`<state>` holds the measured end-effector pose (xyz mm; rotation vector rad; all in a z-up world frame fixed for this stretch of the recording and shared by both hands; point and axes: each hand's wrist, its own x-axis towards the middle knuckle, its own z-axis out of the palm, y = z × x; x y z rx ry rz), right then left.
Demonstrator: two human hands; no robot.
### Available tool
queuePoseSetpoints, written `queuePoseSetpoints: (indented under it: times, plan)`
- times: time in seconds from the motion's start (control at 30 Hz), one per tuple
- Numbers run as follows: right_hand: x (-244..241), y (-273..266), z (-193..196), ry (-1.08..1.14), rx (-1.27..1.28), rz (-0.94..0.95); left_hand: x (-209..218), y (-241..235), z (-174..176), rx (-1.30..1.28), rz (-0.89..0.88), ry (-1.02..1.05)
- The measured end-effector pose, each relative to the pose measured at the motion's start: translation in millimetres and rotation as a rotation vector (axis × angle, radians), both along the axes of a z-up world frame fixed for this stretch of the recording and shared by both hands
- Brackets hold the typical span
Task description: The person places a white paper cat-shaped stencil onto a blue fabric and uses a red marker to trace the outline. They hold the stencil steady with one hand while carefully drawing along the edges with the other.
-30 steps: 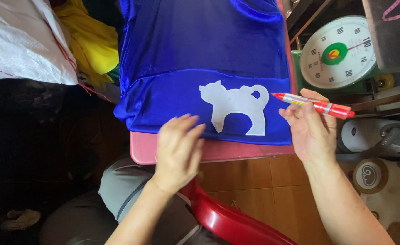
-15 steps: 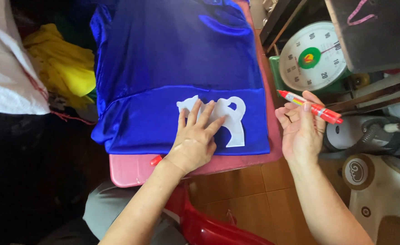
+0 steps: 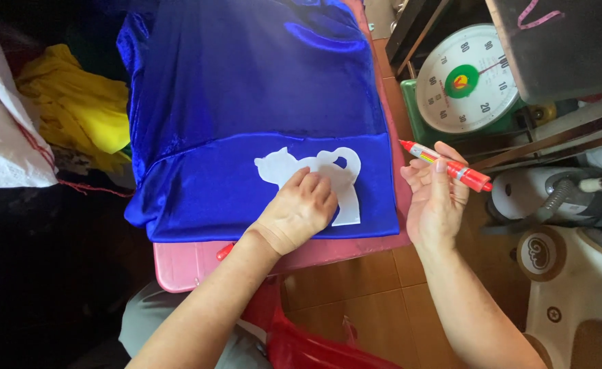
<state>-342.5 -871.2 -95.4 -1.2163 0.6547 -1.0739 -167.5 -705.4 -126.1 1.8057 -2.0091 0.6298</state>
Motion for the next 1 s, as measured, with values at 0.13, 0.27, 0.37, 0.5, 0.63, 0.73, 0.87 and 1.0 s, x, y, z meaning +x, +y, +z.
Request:
queuePoseSetpoints:
  times: [0.13,0.27,0.37,0.5,0.63,0.73,0.87,1.0]
  plan:
    - [-1,-1,-4,-0.026,0.011,-0.002,-2,-5,8,-0.025,-0.046,-0.031]
    - [0,0,-3,-0.014,-0.003,-0.004,-3,-7,8,-0.038,-0.044,-0.029]
    - [0,0,-3,-0.015,-0.005,-0.003,-2,-8,5,-0.035,-0.039,-0.042]
    - [0,0,-5,-0.032,0.005,-0.007,-1,-9,16,-0.032,-0.046,-0.073]
    - [3,3,2,-0.03,-0.021,-0.011,1,-10,12,-0.033,-0.039,-0.081]
    - [4,6,5,-0.014,-0.041,-0.01,1,-11,12,-0.061,-0.034,-0.071]
    - [3,5,1,-0.008,-0.06,-0.008,0,-10,17,-0.101,-0.047,-0.043]
    - [4,3,-2,-0.012,-0.078,-0.007,-5,-9,24,-0.13,-0.08,-0.033]
